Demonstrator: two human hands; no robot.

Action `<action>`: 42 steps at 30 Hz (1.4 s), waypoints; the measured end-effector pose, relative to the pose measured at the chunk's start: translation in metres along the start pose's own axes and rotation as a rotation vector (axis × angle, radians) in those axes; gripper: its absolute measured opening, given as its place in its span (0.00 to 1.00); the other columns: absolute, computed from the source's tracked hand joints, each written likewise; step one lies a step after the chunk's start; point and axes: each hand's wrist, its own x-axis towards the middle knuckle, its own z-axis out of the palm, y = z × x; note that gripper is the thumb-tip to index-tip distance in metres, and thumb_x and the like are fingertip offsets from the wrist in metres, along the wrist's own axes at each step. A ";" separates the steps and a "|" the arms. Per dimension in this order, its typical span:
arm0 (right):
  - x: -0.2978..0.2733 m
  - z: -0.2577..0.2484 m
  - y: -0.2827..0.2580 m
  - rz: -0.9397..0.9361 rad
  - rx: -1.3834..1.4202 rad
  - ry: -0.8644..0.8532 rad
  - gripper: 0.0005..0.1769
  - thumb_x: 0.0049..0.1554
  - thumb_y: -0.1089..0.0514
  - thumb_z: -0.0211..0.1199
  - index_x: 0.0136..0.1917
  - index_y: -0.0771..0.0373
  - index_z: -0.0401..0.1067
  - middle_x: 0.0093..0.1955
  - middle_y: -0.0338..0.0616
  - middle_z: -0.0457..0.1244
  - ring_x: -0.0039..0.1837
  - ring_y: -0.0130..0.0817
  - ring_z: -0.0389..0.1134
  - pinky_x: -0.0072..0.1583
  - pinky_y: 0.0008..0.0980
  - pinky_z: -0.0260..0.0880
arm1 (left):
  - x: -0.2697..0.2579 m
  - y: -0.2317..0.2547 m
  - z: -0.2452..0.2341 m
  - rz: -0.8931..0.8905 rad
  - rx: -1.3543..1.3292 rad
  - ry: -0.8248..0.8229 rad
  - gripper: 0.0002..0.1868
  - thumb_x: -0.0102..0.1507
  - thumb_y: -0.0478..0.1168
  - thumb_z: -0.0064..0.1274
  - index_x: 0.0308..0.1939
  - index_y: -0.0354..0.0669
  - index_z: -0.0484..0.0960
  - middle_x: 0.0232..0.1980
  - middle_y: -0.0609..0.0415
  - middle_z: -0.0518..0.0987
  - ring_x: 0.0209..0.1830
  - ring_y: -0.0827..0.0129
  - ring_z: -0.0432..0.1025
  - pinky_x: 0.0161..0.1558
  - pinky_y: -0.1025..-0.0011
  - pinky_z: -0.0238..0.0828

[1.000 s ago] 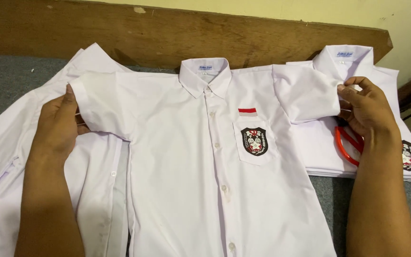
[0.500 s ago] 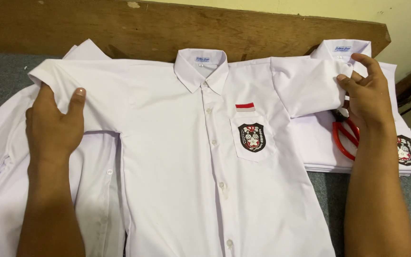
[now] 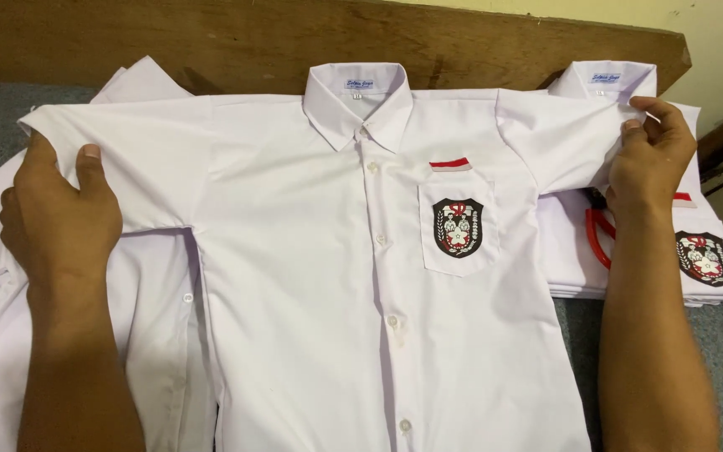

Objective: Buttoning the top buttons of a white school shirt and then folding it neatly for packaging.

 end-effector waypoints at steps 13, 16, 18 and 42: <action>0.029 -0.021 0.062 -0.151 -0.126 0.001 0.14 0.64 0.68 0.55 0.58 0.57 0.76 0.55 0.37 0.70 0.55 0.22 0.69 0.57 0.16 0.68 | 0.006 0.000 -0.004 -0.067 -0.289 -0.043 0.33 0.73 0.41 0.54 0.78 0.36 0.60 0.73 0.35 0.68 0.70 0.42 0.64 0.65 0.57 0.59; 0.038 -0.024 0.070 0.040 -0.134 0.046 0.10 0.65 0.60 0.60 0.58 0.48 0.76 0.48 0.29 0.69 0.43 0.14 0.65 0.41 0.18 0.62 | 0.008 -0.017 0.009 0.041 -0.202 0.069 0.20 0.71 0.39 0.57 0.68 0.44 0.81 0.43 0.50 0.78 0.35 0.58 0.71 0.45 0.57 0.69; 0.011 -0.013 0.015 0.199 -0.158 0.014 0.07 0.65 0.52 0.59 0.57 0.42 0.70 0.53 0.25 0.66 0.46 0.16 0.65 0.42 0.22 0.66 | 0.006 -0.017 0.008 0.061 -0.221 0.069 0.17 0.70 0.36 0.56 0.63 0.44 0.82 0.48 0.50 0.79 0.39 0.58 0.71 0.46 0.58 0.69; 0.015 -0.019 0.019 0.395 0.308 -0.240 0.10 0.70 0.53 0.56 0.63 0.40 0.69 0.59 0.16 0.70 0.59 0.07 0.74 0.57 0.16 0.83 | -0.003 -0.006 0.010 0.162 -0.151 0.087 0.13 0.66 0.31 0.57 0.55 0.44 0.83 0.55 0.45 0.68 0.56 0.48 0.63 0.54 0.51 0.65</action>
